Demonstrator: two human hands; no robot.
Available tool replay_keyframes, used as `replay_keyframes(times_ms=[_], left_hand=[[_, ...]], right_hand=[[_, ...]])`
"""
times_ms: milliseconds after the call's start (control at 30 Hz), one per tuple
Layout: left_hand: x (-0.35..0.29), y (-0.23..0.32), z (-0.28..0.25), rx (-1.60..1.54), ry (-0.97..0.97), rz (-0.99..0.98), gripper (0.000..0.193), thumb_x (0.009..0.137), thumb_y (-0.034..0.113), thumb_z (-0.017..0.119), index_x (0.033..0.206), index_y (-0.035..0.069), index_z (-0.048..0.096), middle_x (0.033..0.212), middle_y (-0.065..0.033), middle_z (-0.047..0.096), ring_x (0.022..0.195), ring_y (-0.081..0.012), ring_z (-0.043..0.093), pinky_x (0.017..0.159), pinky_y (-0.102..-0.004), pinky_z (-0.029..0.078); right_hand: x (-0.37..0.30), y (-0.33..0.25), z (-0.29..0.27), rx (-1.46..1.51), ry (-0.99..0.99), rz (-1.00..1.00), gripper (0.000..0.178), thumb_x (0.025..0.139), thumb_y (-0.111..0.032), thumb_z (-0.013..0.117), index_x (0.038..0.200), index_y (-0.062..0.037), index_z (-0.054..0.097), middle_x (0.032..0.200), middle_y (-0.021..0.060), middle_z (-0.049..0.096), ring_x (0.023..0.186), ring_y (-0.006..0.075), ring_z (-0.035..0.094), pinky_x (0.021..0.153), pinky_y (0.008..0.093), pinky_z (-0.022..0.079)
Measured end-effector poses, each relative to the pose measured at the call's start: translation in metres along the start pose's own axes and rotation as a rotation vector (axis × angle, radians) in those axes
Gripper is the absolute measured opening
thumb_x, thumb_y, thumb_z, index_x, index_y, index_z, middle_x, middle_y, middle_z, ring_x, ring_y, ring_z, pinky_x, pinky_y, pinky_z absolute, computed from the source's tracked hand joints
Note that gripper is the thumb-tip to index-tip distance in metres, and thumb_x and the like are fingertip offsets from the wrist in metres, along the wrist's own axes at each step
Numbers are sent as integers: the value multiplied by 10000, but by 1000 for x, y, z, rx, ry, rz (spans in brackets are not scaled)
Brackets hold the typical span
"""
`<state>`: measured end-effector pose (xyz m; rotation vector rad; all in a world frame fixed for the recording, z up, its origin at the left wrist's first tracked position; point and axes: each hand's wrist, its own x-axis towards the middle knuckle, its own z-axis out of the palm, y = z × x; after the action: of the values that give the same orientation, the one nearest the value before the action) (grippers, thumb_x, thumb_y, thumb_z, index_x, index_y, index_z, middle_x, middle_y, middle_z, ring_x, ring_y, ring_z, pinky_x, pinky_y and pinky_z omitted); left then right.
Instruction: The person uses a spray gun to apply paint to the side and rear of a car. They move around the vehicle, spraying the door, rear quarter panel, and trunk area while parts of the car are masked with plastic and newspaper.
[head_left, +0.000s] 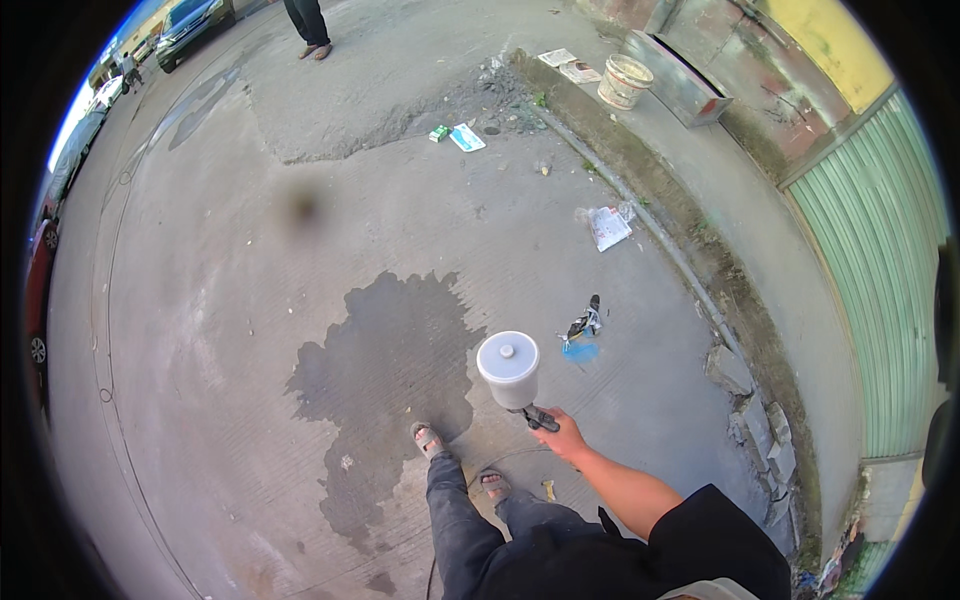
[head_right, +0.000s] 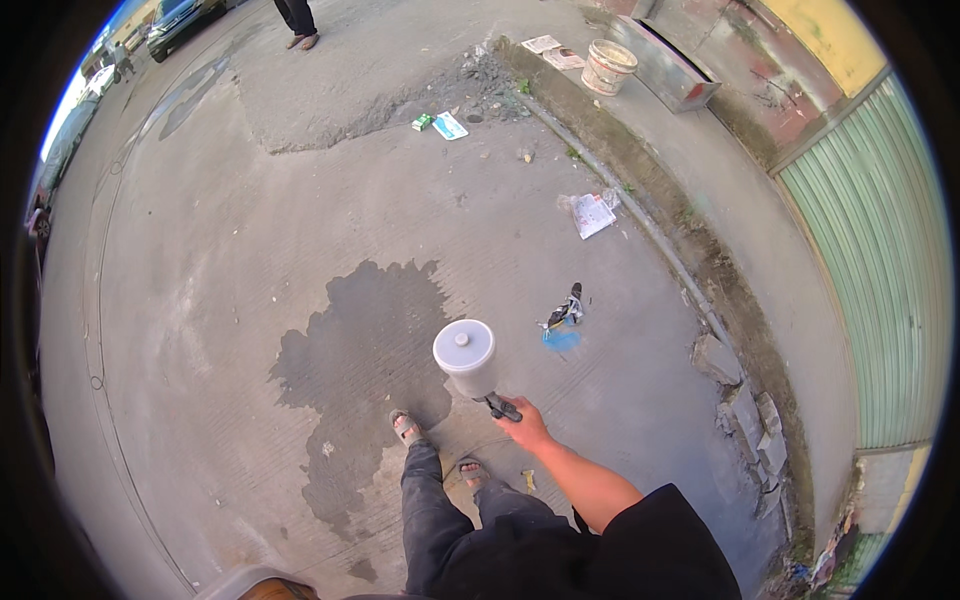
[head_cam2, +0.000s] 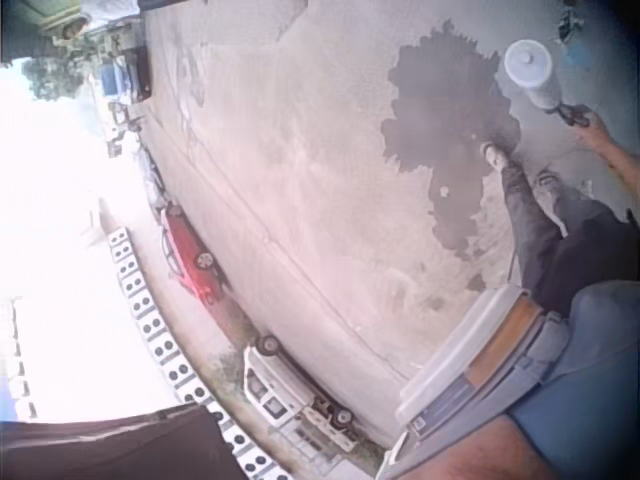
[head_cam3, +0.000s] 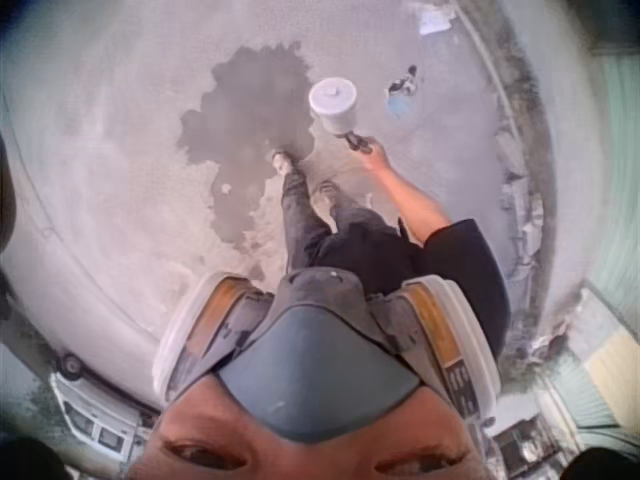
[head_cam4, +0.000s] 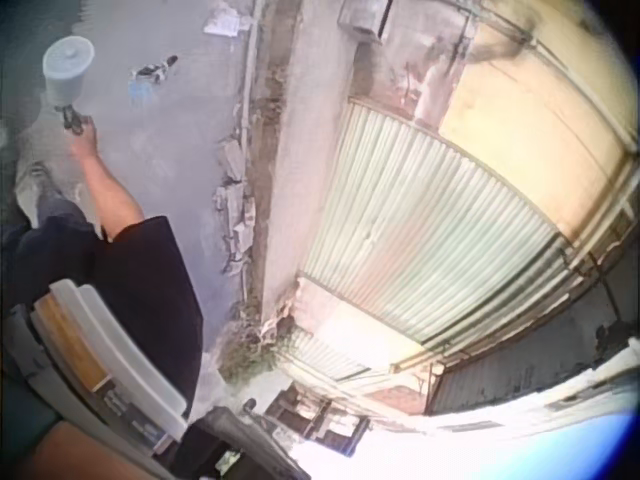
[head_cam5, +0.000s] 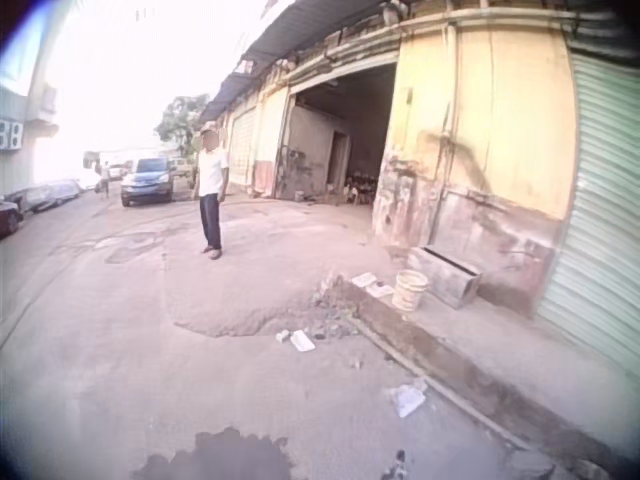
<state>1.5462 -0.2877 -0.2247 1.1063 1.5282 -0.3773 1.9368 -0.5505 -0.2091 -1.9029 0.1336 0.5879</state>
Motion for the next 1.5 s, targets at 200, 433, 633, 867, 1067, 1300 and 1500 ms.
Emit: replay_keyframes(times_ms=[200,433,633,867,1067,1300,1500], left_hand=[[52,149,-17,180,-59,24,392,975,341,512,1177,6,527,950,-179,663,724,-264,669,594,-375,531],[108,394,-31,104,-52,246,392,972,343,513,1169,4,524,932,-174,666,699,-259,673,572,-372,534],[117,589,134,231,-44,419,381,963,353,538,1146,19,548,919,-142,660,732,-229,658,627,-344,525],[53,676,337,482,-206,320,397,999,318,526,1198,-21,574,971,-163,700,787,-244,700,666,-350,541],[56,757,454,559,-298,283,402,997,305,554,1201,-41,575,970,-177,693,779,-262,699,625,-362,545],[73,956,634,176,-121,253,403,975,270,544,1224,-47,567,987,-166,689,824,-261,688,699,-354,549],[-27,1111,750,246,-185,737,464,975,281,571,1297,-52,558,1079,-163,701,966,-225,692,846,-343,549]], right_hand=[[67,24,-68,249,395,336,160,824,-102,735,960,-35,682,698,9,628,578,108,582,537,260,493],[94,-38,-165,418,658,294,108,844,-71,700,826,8,630,648,56,619,538,140,593,513,292,500],[211,-128,-314,395,692,147,99,849,-59,677,823,5,605,597,41,588,501,142,565,512,294,480],[409,-285,-523,335,742,41,191,871,-123,681,739,-13,597,562,39,564,464,139,537,466,292,441],[601,-433,-712,139,789,-174,189,861,-146,705,764,-17,608,560,41,570,430,129,517,415,281,417],[827,-534,-859,193,827,-267,208,867,-183,738,814,-45,592,590,30,574,482,128,546,471,272,455],[1043,-468,-900,326,796,-177,166,871,-165,724,860,-39,617,584,20,549,469,133,539,418,279,461]])
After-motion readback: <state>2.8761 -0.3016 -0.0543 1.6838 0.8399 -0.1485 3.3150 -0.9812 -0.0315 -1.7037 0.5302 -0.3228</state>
